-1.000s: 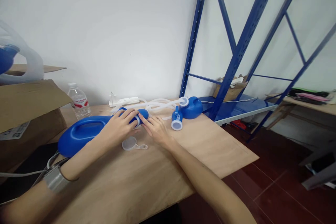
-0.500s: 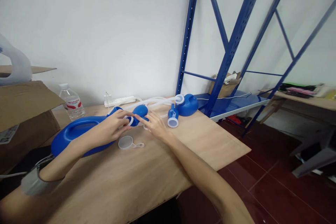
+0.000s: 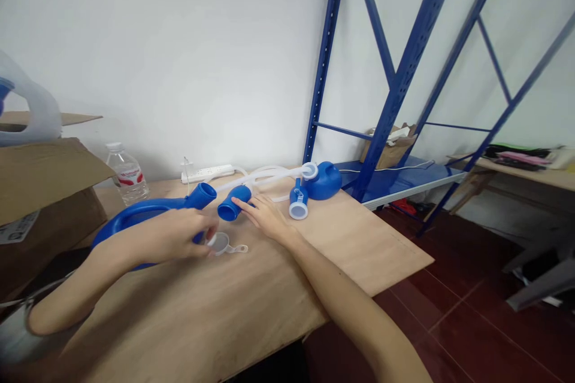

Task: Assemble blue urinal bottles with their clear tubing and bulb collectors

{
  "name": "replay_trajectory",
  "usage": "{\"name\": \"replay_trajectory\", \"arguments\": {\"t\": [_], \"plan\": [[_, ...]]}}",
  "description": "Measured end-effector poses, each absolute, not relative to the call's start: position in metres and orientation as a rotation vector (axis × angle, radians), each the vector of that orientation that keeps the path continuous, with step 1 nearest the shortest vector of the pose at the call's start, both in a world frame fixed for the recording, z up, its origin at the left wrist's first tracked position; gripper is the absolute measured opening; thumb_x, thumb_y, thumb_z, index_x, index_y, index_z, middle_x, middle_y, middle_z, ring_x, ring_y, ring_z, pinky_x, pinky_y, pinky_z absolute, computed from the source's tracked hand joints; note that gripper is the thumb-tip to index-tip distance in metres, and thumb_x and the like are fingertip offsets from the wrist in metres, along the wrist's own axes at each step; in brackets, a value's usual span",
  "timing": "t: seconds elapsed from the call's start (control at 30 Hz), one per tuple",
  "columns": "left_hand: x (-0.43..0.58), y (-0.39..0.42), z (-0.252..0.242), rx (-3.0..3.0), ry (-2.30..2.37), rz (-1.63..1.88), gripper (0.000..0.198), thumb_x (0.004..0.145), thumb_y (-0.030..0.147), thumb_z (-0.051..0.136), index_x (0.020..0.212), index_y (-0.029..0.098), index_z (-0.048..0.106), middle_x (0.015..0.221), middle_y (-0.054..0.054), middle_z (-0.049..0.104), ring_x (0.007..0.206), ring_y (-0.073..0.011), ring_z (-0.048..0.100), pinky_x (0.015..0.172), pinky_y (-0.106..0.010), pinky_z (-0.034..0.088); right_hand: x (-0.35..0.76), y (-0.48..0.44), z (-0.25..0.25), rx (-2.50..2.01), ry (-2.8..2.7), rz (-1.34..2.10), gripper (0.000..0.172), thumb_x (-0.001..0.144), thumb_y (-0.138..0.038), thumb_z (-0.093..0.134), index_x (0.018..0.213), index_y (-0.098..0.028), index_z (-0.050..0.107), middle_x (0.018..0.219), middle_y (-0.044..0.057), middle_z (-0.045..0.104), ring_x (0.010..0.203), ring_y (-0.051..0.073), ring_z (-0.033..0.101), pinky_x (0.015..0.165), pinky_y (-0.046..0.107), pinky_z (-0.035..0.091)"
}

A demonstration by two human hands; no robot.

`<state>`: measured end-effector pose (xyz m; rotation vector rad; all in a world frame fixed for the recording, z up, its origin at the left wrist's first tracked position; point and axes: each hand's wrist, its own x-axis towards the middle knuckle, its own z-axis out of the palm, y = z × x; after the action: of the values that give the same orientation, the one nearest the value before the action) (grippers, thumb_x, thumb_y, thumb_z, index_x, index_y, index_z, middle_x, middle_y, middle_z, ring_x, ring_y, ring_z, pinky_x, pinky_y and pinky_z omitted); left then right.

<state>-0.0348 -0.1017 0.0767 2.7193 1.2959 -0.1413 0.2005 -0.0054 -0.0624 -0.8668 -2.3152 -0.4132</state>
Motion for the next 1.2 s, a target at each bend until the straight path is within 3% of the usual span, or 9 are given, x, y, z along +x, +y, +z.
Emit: {"name": "replay_trajectory", "arguments": {"t": [0.1,0.2,0.33,0.47,0.53,0.63,0.83,1.0,1.2], "plan": [[-0.030,-0.104,0.073,2.565,1.276,-0.366,0.015,0.083,0.032,0.063,0.094,0.023,0.066,0.090,-0.004,0.068,0.077,-0.0220,0.064,0.062,-0.029,0.041,0.201,-0.006,-0.062,-0.894,-2.312,-0.436,0.046,0.104,-0.030,0.046,0.150,-0.029,0.047,0.120,0.011,0.064,0.121,0.027,0.053,0.108,0.048,0.045],[-0.030,-0.102,0.071,2.585,1.288,-0.347,0.012,0.085,0.028,0.061,0.095,0.022,0.066,0.096,-0.005,0.069,0.080,-0.0218,0.065,0.066,-0.030,0.044,0.204,-0.006,-0.064,-0.991,-2.288,-0.411,0.045,0.103,-0.035,0.049,0.147,-0.028,0.051,0.140,0.015,0.053,0.133,0.031,0.044,0.112,0.053,0.040],[-0.036,-0.093,0.074,2.848,1.138,0.099,0.018,0.096,0.034,0.052,0.100,0.021,0.064,0.112,-0.006,0.068,0.096,-0.0226,0.065,0.081,-0.033,0.050,0.210,-0.003,-0.070,-1.102,-2.337,-0.219,0.046,0.104,-0.038,0.047,0.148,-0.027,0.048,0.137,0.015,0.054,0.123,0.027,0.053,0.105,0.046,0.047],[-0.047,-0.070,0.066,3.103,1.166,0.756,0.028,0.102,0.038,0.041,0.103,0.019,0.063,0.136,-0.014,0.060,0.122,-0.0288,0.058,0.101,-0.043,0.048,0.211,0.000,-0.076,-1.107,-2.377,-0.153,0.051,0.103,-0.039,0.047,0.152,-0.027,0.042,0.135,0.014,0.055,0.125,0.028,0.050,0.106,0.046,0.045],[-0.055,-0.055,0.055,3.134,1.219,0.904,0.029,0.103,0.036,0.038,0.107,0.019,0.062,0.142,-0.014,0.056,0.128,-0.0288,0.054,0.104,-0.045,0.047,0.209,0.000,-0.077,-1.092,-2.384,-0.143,0.052,0.103,-0.037,0.048,0.153,-0.027,0.040,0.135,0.014,0.055,0.125,0.028,0.048,0.108,0.047,0.043],[-0.064,-0.035,0.037,3.125,1.308,0.815,0.031,0.104,0.037,0.037,0.107,0.018,0.062,0.140,-0.015,0.059,0.128,-0.0290,0.056,0.104,-0.045,0.050,0.207,0.001,-0.079,-1.073,-2.396,-0.125,0.052,0.102,-0.034,0.050,0.152,-0.025,0.042,0.135,0.015,0.055,0.126,0.028,0.046,0.110,0.047,0.041],[-0.072,-0.018,0.017,3.077,1.385,0.750,0.046,0.097,0.044,0.050,0.133,0.015,0.051,0.146,-0.018,0.054,0.131,-0.0309,0.054,0.106,-0.046,0.048,0.209,0.004,-0.083,-1.017,-2.400,-0.084,0.058,0.102,-0.033,0.048,0.157,-0.023,0.032,0.143,0.015,0.050,0.133,0.029,0.042,0.114,0.050,0.036],[-0.072,-0.014,0.016,3.217,1.258,0.758,0.033,0.093,0.029,0.054,0.122,0.016,0.058,0.140,-0.018,0.057,0.135,-0.0361,0.046,0.110,-0.055,0.041,0.208,0.003,-0.082,-1.019,-2.400,-0.102,0.057,0.101,-0.032,0.048,0.156,-0.022,0.035,0.140,0.016,0.051,0.129,0.029,0.044,0.113,0.050,0.038],[-0.063,-0.013,0.019,3.225,1.152,0.744,0.037,0.092,0.013,0.047,0.127,0.017,0.057,0.129,-0.014,0.062,0.126,-0.0287,0.052,0.106,-0.045,0.047,0.207,0.002,-0.082,-1.095,-2.421,-0.057,0.059,0.100,-0.031,0.050,0.155,-0.017,0.034,0.132,0.017,0.056,0.121,0.029,0.051,0.108,0.047,0.043]]}}
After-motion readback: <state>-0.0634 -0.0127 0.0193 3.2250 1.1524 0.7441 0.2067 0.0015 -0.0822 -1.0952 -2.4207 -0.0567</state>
